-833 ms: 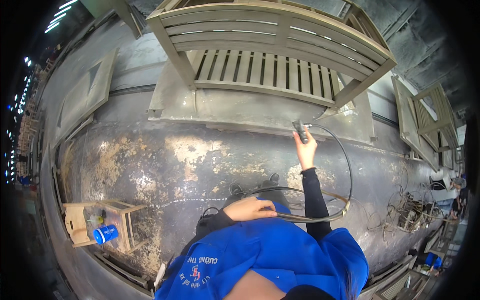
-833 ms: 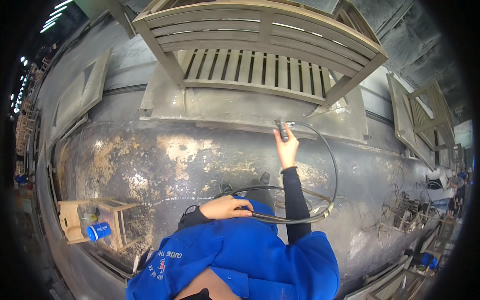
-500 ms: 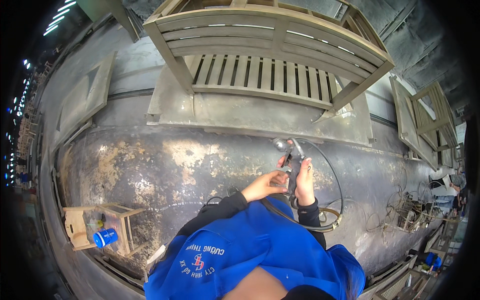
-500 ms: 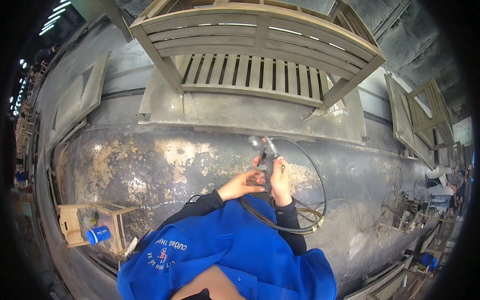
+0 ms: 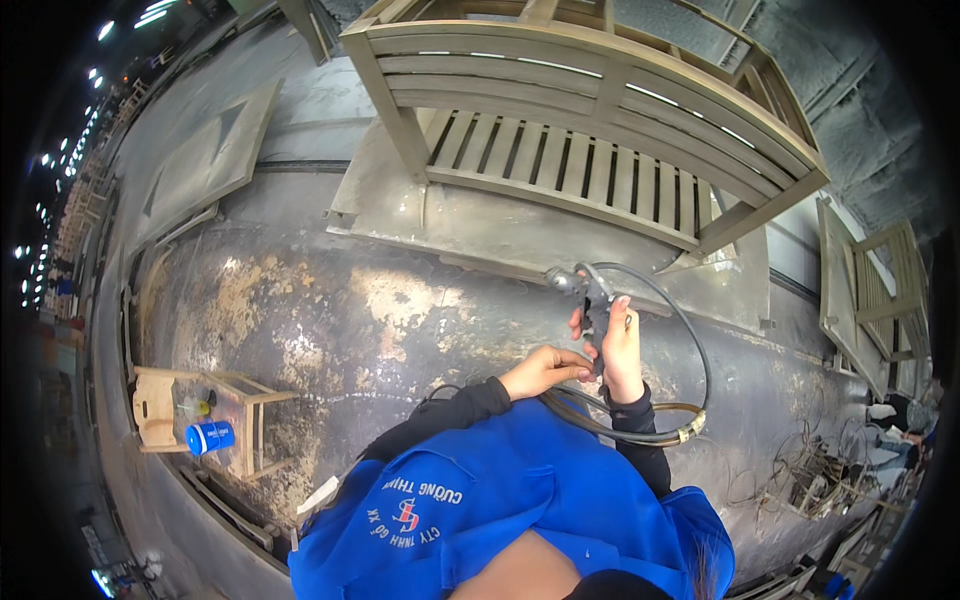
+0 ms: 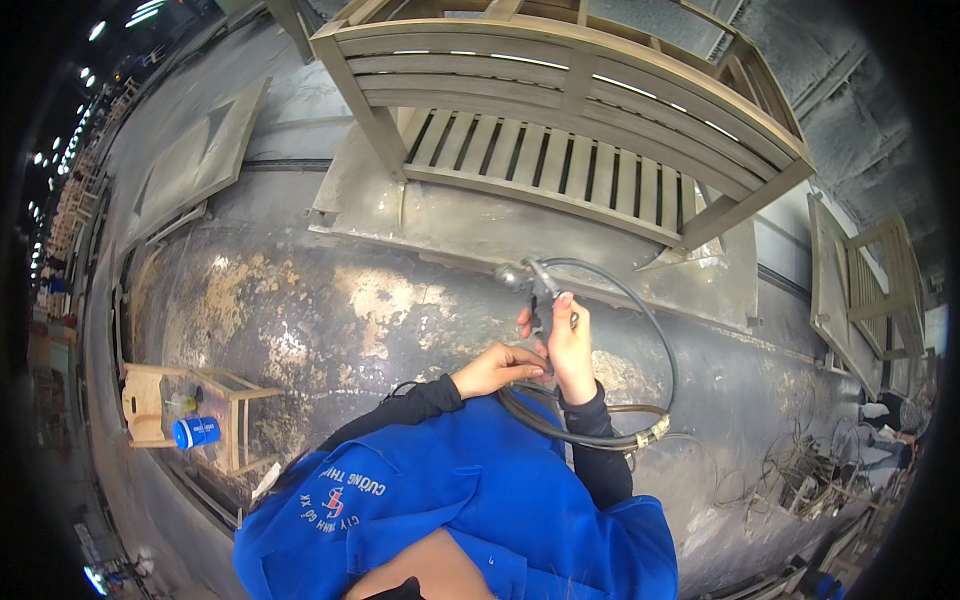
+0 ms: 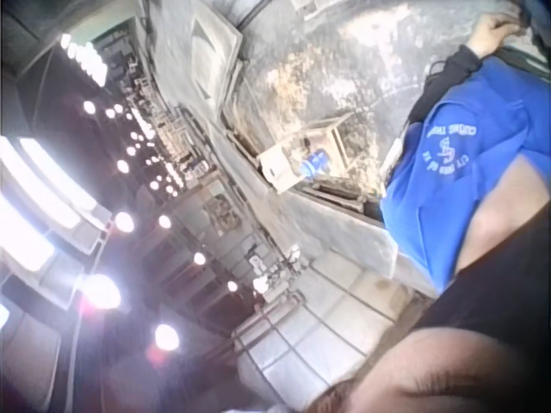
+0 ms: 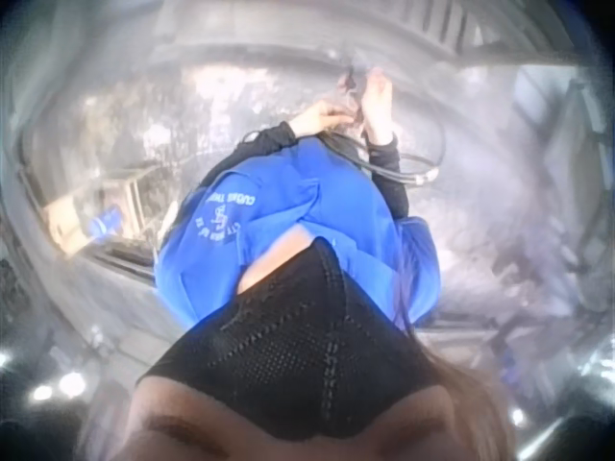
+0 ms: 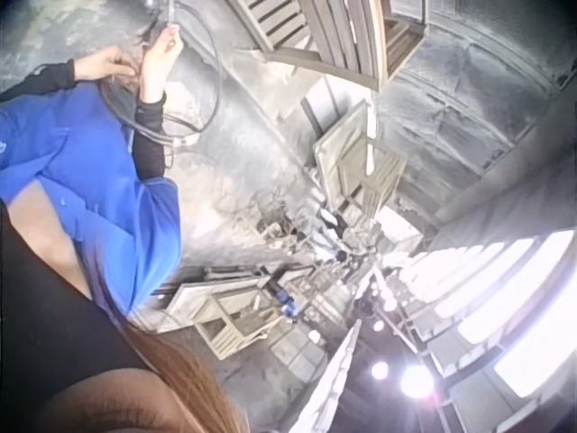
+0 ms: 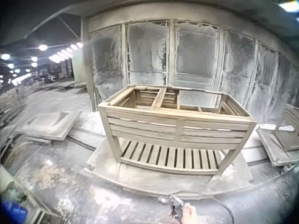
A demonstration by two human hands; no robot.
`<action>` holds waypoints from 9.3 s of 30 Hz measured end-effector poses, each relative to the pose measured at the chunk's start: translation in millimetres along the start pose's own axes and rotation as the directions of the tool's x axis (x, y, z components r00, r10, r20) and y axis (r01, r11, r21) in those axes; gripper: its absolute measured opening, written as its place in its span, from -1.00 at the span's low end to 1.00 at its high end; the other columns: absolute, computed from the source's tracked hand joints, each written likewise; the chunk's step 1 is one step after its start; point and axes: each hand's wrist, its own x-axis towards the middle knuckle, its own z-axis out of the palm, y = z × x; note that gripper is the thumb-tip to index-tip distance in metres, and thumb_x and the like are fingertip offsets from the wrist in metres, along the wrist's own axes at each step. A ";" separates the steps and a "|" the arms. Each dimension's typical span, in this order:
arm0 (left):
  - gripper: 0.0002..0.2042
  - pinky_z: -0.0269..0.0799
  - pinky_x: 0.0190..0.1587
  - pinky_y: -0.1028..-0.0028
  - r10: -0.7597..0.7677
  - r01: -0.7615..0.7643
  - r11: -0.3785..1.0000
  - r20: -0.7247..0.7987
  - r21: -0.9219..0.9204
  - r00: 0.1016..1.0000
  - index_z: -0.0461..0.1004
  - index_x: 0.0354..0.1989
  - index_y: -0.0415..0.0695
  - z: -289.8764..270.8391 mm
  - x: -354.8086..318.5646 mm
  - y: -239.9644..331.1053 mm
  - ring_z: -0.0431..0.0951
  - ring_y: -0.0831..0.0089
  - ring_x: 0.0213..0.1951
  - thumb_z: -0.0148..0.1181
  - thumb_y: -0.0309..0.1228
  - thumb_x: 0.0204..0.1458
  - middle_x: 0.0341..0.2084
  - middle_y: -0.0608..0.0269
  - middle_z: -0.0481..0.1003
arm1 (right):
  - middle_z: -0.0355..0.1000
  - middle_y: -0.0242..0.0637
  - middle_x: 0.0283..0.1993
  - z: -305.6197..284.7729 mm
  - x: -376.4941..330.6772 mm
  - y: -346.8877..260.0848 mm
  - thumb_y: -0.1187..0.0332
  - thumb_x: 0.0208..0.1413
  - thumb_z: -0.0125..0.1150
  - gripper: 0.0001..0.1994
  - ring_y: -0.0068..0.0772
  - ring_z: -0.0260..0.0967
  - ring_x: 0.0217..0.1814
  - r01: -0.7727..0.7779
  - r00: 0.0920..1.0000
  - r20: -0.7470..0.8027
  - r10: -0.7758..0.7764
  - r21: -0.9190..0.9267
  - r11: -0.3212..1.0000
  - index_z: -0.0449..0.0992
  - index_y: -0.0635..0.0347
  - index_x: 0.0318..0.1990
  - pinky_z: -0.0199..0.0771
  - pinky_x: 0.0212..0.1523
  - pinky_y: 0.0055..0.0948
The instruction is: The person uses a spray gun to apply a light-colored coating to a wooden furniture frame. The person moves around the frame to cover multiple sides and then repositions the frame to access additional surfaces before continuing to spray.
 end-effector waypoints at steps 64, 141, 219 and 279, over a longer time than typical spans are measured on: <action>-0.79 0.36 -0.38 0.28 -0.048 -0.369 0.824 0.703 0.430 0.710 0.51 -0.22 -0.07 -8.3 -40.6 87.4 0.57 0.20 -0.45 0.04 -0.22 0.32 -0.50 0.16 0.56 | 0.46 -0.37 -0.43 -110.8 -76.2 -15.2 -0.29 0.36 -0.16 -0.34 -0.69 0.34 -0.51 0.181 0.416 -0.721 -0.554 -0.531 0.828 0.47 0.24 -0.26 0.14 -0.63 -0.69; -0.71 0.39 -0.31 0.22 -0.027 -0.283 0.850 0.572 0.445 0.820 0.51 -0.15 -0.08 -54.7 -66.7 93.1 0.57 0.07 -0.38 -0.02 -0.14 0.37 -0.47 0.01 0.54 | 0.43 -0.40 -0.45 -77.9 22.3 -40.3 -0.03 0.41 0.02 -0.43 -0.65 0.32 -0.46 0.255 0.348 -0.694 -0.630 -0.577 0.776 0.44 0.29 0.30 0.34 -0.43 -0.58; -0.65 0.43 -0.21 0.10 -0.024 -0.014 0.889 0.077 0.457 0.997 0.52 -0.08 -0.05 -121.3 -217.5 75.3 0.58 -0.09 -0.28 -0.05 -0.05 0.36 -0.38 -0.07 0.57 | 0.53 -0.23 -0.34 227.7 156.3 -62.7 -0.24 0.32 0.01 -0.30 -0.55 0.46 -0.35 0.826 0.432 0.137 -0.891 -0.456 0.330 0.45 0.20 0.31 0.45 -0.31 -0.50; -0.52 0.34 0.20 0.25 -0.232 -0.461 0.813 0.924 0.356 0.304 0.47 0.11 -0.14 -883.1 -367.0 162.0 0.46 0.10 0.14 0.00 0.04 0.32 -0.01 0.05 0.51 | 0.58 0.04 -0.07 792.7 349.4 145.2 0.48 0.09 0.34 -0.39 0.00 0.61 -0.13 -0.320 0.478 -0.371 -0.796 -0.918 0.236 0.41 -0.01 0.34 0.58 -0.13 -0.14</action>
